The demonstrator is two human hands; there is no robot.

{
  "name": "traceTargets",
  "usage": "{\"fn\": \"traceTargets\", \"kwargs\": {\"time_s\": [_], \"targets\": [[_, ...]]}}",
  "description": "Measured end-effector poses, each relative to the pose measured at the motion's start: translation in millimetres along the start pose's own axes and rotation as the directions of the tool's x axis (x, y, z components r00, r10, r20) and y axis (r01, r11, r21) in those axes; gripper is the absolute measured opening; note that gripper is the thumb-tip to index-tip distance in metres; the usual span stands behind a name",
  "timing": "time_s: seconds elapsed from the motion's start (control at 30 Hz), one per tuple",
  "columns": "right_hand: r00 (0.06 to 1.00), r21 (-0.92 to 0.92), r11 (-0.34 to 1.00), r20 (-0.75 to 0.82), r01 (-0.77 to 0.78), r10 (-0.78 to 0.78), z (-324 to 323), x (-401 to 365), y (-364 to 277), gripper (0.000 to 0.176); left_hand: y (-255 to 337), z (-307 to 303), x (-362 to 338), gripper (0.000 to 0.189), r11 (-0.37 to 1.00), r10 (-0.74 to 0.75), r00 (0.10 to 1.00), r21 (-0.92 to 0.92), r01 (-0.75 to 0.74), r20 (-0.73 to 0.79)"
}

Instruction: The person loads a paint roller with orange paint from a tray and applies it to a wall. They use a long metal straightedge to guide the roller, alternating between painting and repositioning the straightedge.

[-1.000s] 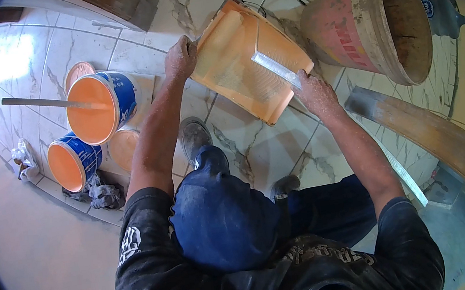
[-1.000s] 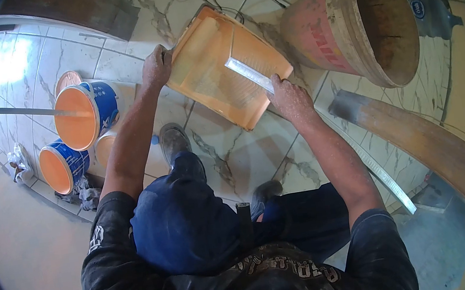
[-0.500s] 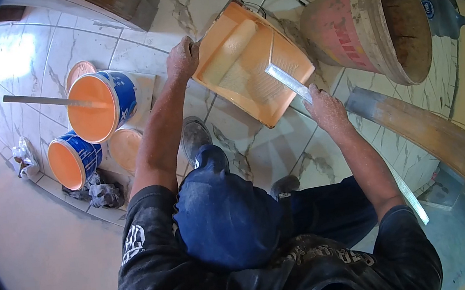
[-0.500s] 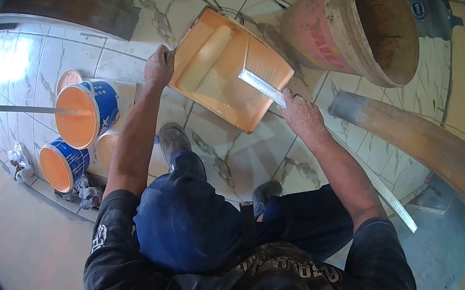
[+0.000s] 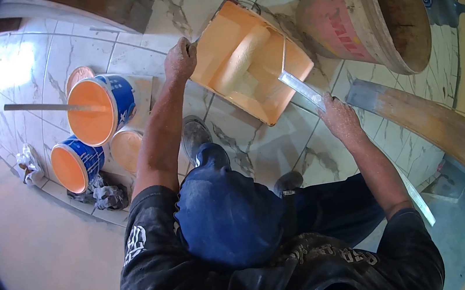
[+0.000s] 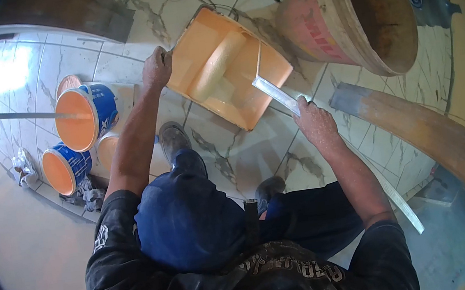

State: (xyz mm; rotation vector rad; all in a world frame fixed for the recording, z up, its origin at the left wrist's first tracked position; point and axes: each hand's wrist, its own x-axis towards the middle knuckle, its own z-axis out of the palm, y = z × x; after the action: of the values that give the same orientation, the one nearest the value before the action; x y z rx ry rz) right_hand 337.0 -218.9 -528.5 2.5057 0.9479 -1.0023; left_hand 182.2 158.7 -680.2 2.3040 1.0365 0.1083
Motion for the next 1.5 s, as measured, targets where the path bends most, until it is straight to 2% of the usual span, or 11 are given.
{"fn": "traceTargets", "kwargs": {"time_s": [0.23,0.77,1.03,1.33,1.5], "targets": [[0.999,-0.018,1.0,-0.035,0.024,-0.025,18,-7,20,0.038,-5,2,2,0.025,1.0,0.001,1.0,0.003,-0.001,0.001],[0.999,-0.004,0.999,-0.013,-0.038,0.038,70,-35,90,0.038,-12,-4,11,0.029,0.998,0.059,0.998,0.009,-0.059,-0.035],[0.999,0.055,0.997,0.013,-0.05,0.049,83,-26,99,0.04,-14,-8,10,0.028,1.0,0.021,1.0,0.007,-0.021,-0.023],[0.999,0.089,0.996,-0.04,-0.014,0.018,83,-31,103,0.038,-20,-7,13,0.024,0.996,0.083,0.996,-0.013,-0.083,-0.018],[1.0,0.104,0.994,-0.012,-0.025,0.027,66,-46,100,0.037,-18,-10,12,0.022,0.993,0.11,0.993,-0.046,-0.112,-0.032]]}}
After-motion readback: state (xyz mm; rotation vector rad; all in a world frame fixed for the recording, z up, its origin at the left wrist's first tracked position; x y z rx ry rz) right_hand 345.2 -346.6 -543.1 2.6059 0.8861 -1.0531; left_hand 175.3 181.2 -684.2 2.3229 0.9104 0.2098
